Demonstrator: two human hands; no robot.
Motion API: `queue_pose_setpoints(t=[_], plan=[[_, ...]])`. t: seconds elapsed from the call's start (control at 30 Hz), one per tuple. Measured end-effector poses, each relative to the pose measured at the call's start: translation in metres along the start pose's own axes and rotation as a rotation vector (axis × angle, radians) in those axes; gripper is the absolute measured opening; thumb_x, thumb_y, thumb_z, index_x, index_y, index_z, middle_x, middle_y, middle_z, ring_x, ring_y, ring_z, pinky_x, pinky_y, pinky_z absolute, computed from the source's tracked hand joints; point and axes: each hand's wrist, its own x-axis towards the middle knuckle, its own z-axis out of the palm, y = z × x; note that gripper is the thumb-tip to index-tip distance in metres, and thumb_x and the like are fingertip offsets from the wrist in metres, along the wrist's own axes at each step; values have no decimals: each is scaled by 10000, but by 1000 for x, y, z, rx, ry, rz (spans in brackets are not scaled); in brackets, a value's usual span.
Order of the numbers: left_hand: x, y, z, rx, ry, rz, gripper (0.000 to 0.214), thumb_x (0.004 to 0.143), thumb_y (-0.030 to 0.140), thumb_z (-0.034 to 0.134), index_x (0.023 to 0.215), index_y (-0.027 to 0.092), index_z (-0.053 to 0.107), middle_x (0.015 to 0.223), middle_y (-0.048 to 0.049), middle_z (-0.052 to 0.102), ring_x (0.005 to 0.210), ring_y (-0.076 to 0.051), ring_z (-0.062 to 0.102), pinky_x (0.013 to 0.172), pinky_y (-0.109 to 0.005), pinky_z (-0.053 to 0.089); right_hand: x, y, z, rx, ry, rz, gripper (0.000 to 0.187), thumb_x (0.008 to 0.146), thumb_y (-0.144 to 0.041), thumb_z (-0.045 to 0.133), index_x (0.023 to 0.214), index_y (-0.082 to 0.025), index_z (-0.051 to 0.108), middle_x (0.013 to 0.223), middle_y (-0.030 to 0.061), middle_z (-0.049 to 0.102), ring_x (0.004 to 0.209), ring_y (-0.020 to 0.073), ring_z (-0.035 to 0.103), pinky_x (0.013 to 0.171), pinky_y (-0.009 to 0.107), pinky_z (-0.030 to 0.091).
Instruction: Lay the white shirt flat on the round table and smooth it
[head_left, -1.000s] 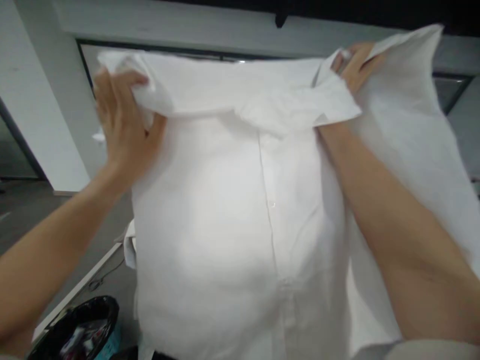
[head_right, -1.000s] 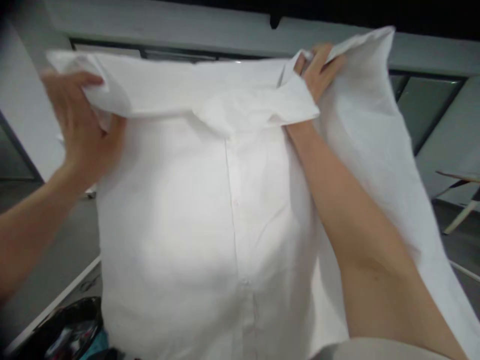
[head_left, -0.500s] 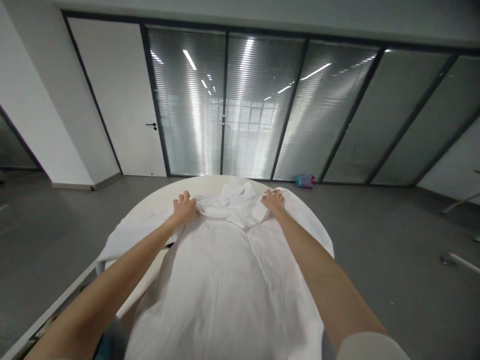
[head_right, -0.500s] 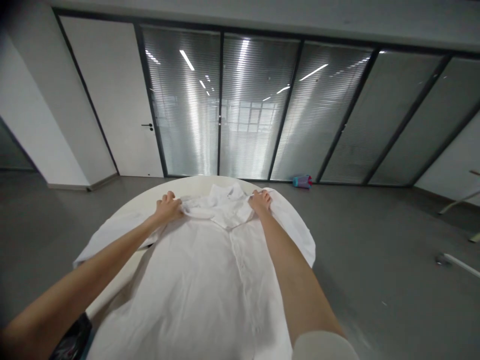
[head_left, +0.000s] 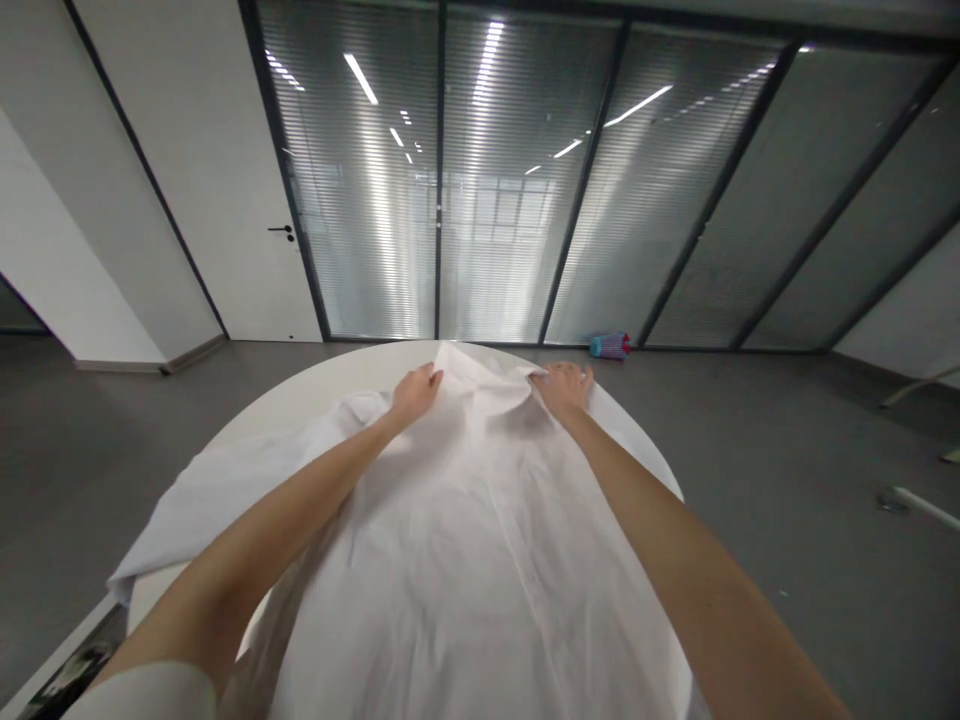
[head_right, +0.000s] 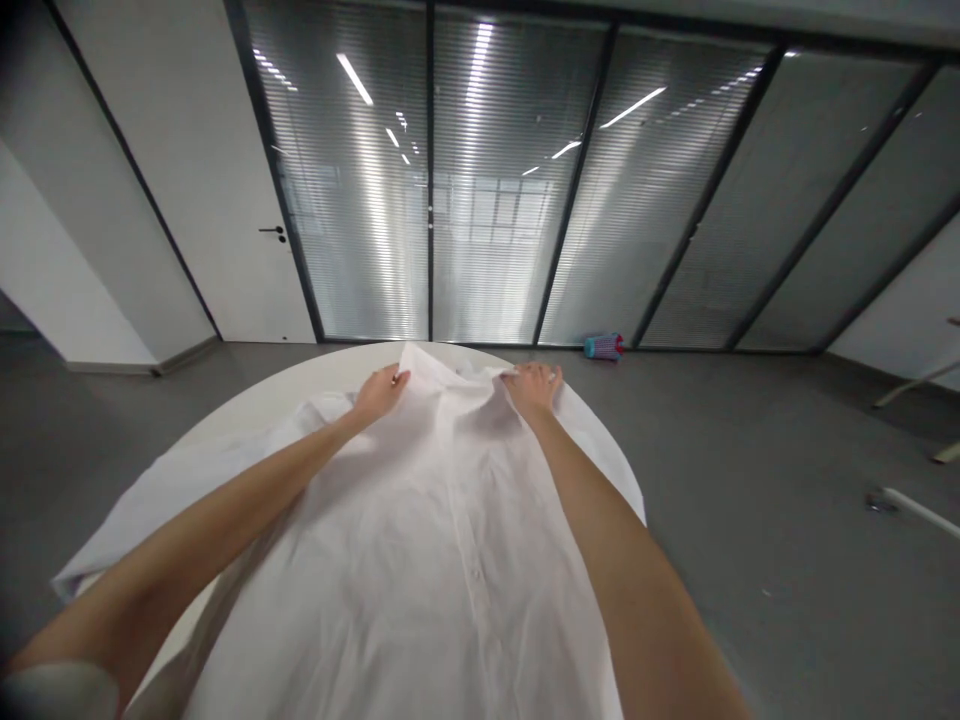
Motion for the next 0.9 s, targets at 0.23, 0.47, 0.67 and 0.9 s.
queue_pose_setpoints(t=[0.23,0.47,0.67,0.9], plan=[[49,-17,25,50,49,-203,549,941,377,586,1417,124,483,1160,-204,696,1065,-349,680,878,-431,520,14,-7,8,-18,-131,31,429,945,-406,588,1309,-181,621,1312,180,621,1254,343,528,1125,520,274],[40,33,27,23,312,202,524,975,190,442,1499,205,439,1527,-159,442,1375,-315,453,1138,-477,318,-32,120,-72,221,-217,79,301,875,-416,641,1091,-212,690,1117,102,716,994,261,668,894,379,502],[28,73,75,-36,150,451,468,1015,471,443,1406,253,578,1516,-115,505,1473,-334,338,1166,-528,286,-178,200,-88,660,-609,521,400,835,-567,600,999,-220,711,994,113,743,900,257,708,776,380,568],[25,67,108,-39,83,370,531,1001,500,430,1477,286,532,1635,-85,357,1525,-354,250,1213,-563,187,-251,205,-72,989,-527,621,431,643,-585,740,863,-216,703,932,91,745,937,267,705,862,401,568]])
